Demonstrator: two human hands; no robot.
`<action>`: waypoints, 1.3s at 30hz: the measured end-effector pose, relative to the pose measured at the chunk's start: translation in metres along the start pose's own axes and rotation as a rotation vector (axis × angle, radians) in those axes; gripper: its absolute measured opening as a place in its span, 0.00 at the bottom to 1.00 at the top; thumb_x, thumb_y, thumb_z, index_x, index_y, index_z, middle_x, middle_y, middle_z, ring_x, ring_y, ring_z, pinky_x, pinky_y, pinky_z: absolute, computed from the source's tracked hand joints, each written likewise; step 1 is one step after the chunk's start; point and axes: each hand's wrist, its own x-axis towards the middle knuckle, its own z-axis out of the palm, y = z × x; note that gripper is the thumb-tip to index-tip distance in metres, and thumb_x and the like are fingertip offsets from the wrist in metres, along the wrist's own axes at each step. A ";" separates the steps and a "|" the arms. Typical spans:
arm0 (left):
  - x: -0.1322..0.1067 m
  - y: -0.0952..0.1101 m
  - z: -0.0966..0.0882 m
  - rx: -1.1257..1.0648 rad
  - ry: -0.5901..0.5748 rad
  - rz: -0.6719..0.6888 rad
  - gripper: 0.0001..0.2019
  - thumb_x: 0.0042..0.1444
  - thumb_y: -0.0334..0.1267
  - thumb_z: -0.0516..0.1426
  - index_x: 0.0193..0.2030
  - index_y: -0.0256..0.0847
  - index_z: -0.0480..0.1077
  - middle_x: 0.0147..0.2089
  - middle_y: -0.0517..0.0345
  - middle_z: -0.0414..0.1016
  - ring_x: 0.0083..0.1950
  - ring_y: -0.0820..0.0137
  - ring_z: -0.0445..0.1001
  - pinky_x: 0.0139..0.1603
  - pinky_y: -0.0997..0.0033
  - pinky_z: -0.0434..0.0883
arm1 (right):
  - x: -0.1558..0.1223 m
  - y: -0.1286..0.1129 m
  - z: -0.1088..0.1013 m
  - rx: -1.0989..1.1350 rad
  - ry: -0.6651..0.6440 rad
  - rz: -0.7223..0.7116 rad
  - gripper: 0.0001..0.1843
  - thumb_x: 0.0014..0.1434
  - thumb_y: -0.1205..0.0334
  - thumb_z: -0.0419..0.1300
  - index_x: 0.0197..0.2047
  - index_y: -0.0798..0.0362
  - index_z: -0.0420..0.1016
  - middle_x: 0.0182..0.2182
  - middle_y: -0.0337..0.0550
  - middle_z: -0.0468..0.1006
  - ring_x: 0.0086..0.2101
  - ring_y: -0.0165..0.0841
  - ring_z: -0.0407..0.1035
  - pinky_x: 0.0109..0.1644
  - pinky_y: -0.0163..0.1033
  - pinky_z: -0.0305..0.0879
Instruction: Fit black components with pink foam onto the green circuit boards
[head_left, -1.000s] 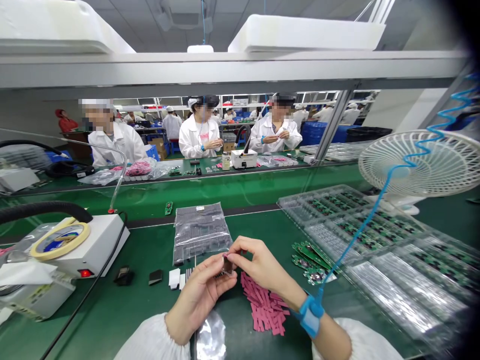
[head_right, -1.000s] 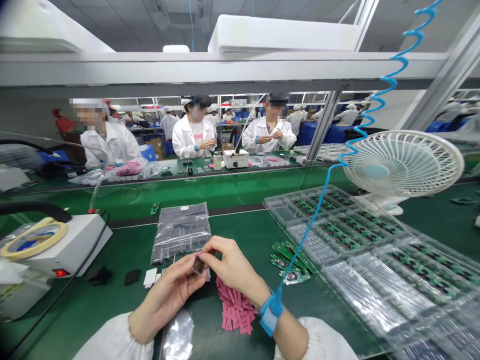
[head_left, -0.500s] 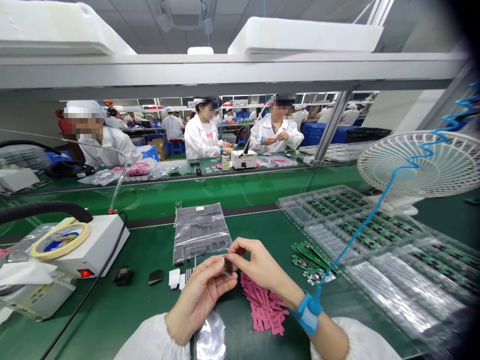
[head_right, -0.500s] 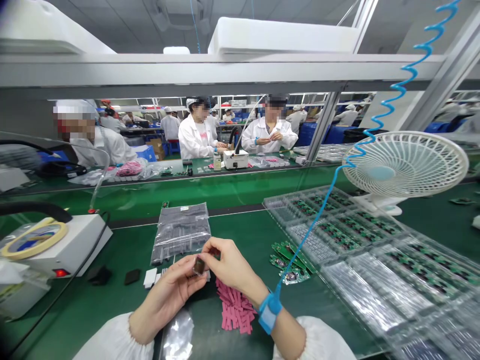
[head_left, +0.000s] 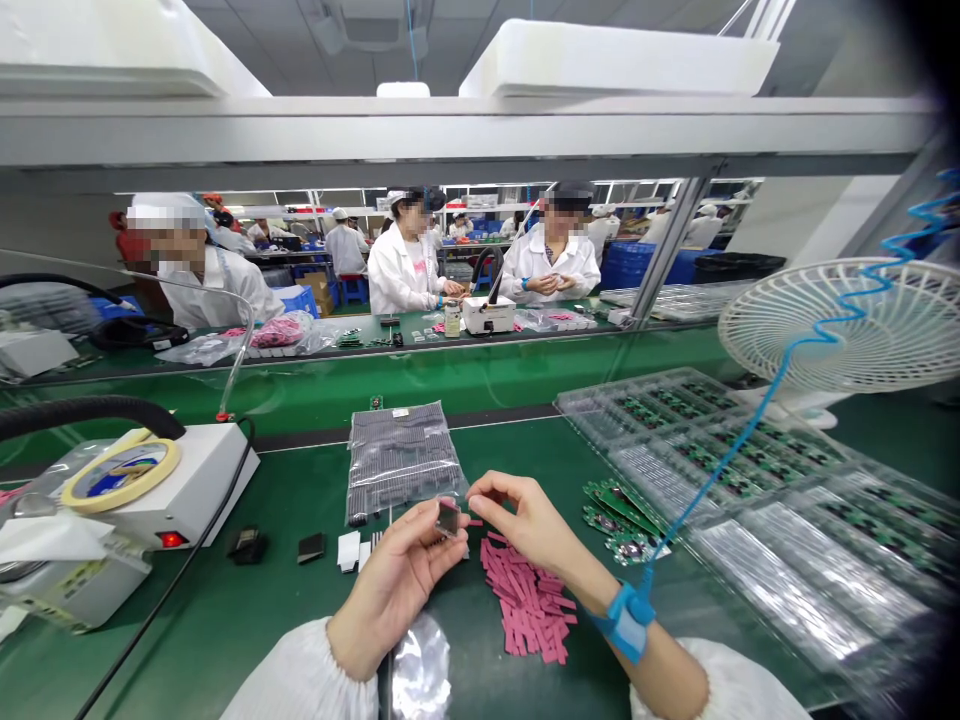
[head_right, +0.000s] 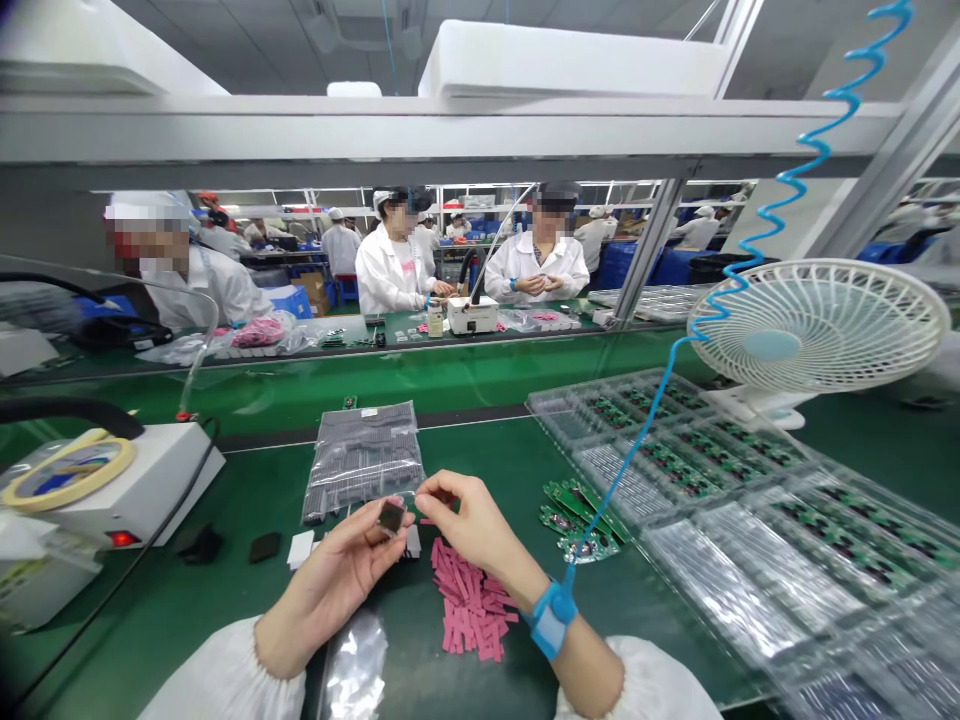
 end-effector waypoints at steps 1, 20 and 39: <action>0.000 -0.001 0.000 0.003 -0.013 -0.003 0.10 0.66 0.27 0.54 0.43 0.28 0.78 0.38 0.41 0.84 0.35 0.68 0.83 0.41 0.71 0.81 | 0.001 -0.003 0.001 0.018 -0.007 0.002 0.08 0.59 0.60 0.61 0.32 0.54 0.76 0.28 0.40 0.78 0.31 0.33 0.70 0.37 0.38 0.64; 0.001 -0.005 0.000 0.005 -0.052 -0.020 0.08 0.64 0.28 0.57 0.40 0.29 0.79 0.37 0.42 0.84 0.35 0.68 0.82 0.41 0.72 0.80 | 0.010 0.004 0.014 0.354 -0.057 0.114 0.19 0.50 0.48 0.72 0.28 0.55 0.74 0.20 0.35 0.75 0.22 0.28 0.68 0.31 0.36 0.66; -0.001 -0.001 0.005 -0.074 0.041 -0.021 0.09 0.65 0.24 0.55 0.39 0.24 0.77 0.37 0.36 0.83 0.34 0.66 0.83 0.39 0.70 0.82 | 0.011 0.014 0.010 0.261 -0.041 0.112 0.22 0.56 0.42 0.65 0.32 0.54 0.73 0.26 0.37 0.75 0.27 0.30 0.70 0.36 0.39 0.69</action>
